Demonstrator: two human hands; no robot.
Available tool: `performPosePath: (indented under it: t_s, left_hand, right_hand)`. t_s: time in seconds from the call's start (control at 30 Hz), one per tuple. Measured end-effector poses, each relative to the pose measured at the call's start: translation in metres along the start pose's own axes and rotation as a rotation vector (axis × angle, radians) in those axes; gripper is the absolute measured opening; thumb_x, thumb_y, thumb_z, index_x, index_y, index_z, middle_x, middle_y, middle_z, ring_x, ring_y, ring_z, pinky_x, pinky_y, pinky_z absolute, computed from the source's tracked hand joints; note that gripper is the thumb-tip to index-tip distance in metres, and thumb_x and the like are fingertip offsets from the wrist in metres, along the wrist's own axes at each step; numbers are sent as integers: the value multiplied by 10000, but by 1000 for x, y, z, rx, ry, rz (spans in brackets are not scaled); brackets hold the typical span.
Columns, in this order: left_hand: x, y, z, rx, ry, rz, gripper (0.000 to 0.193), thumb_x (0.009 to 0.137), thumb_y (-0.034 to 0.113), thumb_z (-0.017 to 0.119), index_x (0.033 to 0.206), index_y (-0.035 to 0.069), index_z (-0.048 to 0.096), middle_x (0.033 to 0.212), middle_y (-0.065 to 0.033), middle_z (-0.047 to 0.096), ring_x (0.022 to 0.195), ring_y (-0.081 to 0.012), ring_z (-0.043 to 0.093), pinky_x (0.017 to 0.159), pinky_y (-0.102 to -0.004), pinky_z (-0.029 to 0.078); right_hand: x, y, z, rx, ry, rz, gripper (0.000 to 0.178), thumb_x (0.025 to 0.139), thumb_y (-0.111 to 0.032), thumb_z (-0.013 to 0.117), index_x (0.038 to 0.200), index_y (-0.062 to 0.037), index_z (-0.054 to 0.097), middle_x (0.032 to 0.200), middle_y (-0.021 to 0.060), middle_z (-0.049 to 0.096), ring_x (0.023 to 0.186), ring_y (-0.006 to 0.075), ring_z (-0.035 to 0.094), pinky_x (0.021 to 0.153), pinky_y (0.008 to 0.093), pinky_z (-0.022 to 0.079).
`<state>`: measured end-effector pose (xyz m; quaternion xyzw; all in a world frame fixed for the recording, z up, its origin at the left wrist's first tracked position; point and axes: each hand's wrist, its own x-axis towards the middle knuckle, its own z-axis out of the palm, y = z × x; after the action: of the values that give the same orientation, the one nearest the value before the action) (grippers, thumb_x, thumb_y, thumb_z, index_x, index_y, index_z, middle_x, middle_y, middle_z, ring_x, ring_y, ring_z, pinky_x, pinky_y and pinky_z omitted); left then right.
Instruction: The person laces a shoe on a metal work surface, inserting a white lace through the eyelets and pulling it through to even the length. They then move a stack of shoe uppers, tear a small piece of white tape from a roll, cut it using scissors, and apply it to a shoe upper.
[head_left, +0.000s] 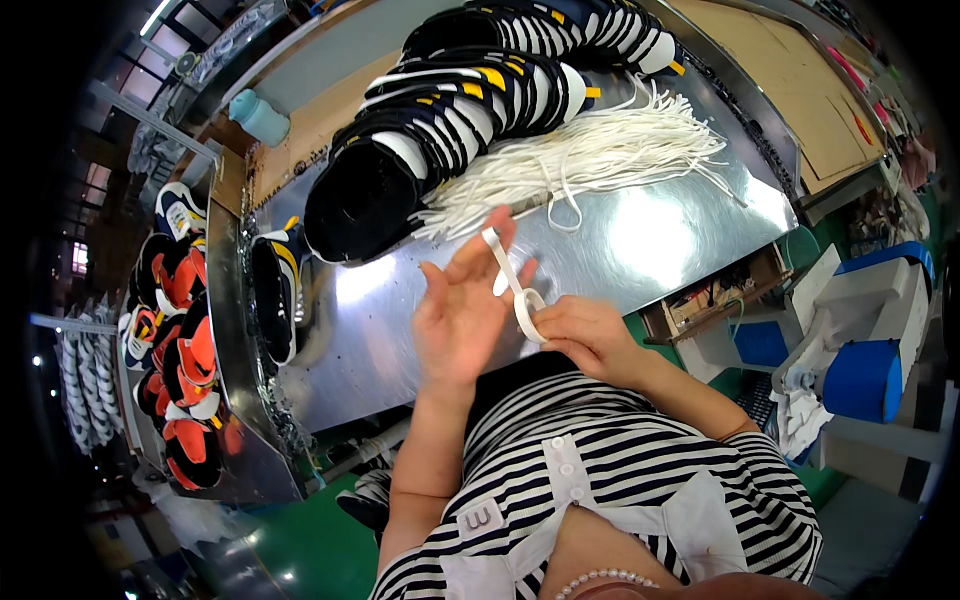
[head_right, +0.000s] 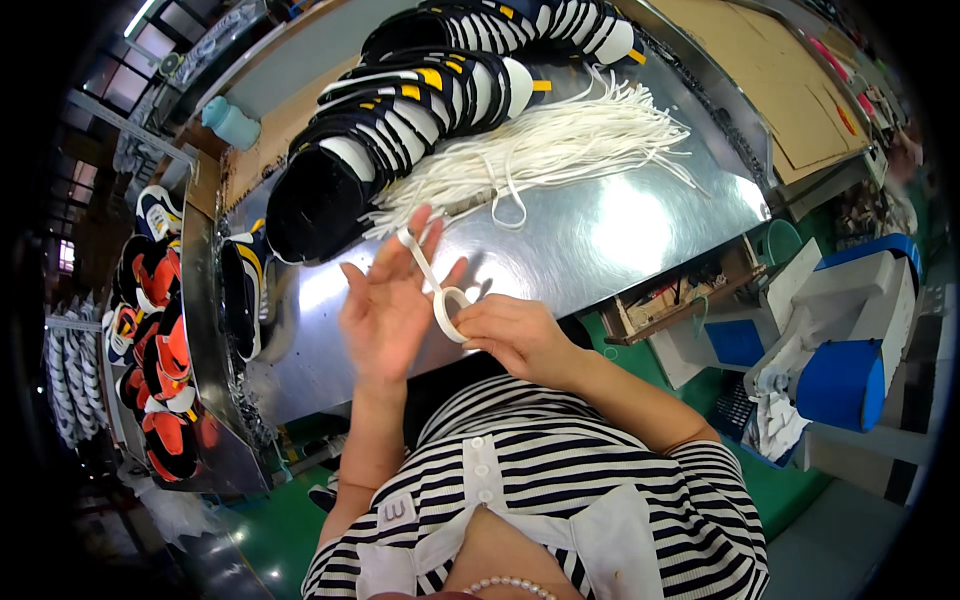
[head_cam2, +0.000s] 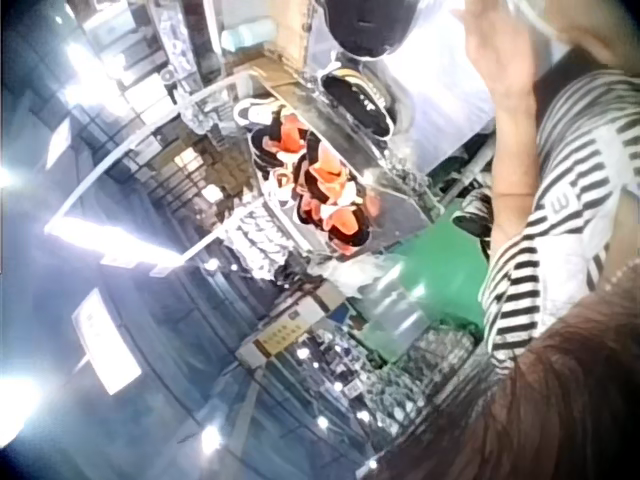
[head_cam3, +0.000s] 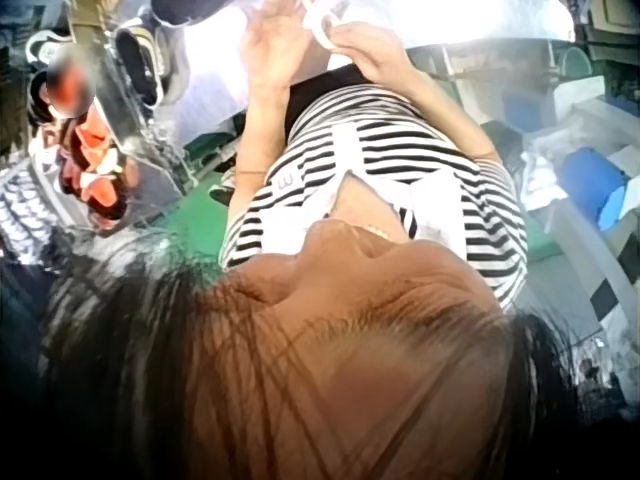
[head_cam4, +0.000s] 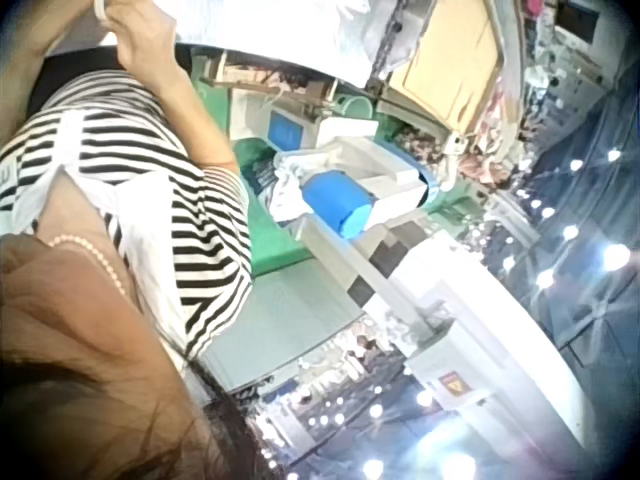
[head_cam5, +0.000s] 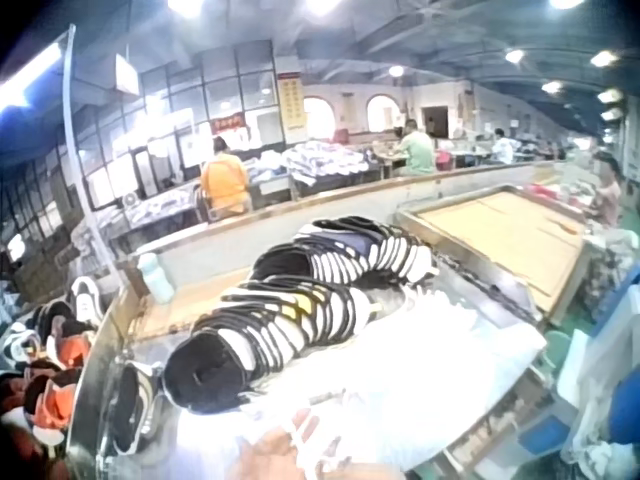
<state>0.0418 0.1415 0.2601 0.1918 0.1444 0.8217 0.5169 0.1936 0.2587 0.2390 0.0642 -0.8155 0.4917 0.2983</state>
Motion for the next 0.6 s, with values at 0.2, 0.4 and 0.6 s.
performPosePath:
  t_s: [0.2,0.4,0.6]
  left_hand:
    - [3,-3,-19,492,60,109,539,1019,435,425,1235,-22,611,1610,-131,141,1475,-300,151,1182,-488,156]
    - [4,-2,-16,896,58,231,447,1034,364,428,1230,18,633,1607,-129,148,1477,-318,150,1185,-463,132]
    - [-1,-6,-20,1206,119,263,385,1028,328,456,1180,57,684,1570,-153,244,1461,-310,205,1167,-431,197]
  right_hand:
    - [-9,-18,-10,224,-67,174,137,871,-31,649,996,20,635,967,104,635,810,233,599,723,309,474]
    - [5,-37,-24,331,-130,372,168,913,-36,588,1049,36,654,1048,146,685,975,239,652,870,321,501]
    - [10,-42,-21,374,-77,367,195,930,-58,604,1103,-8,677,923,55,668,685,78,551,598,210,422]
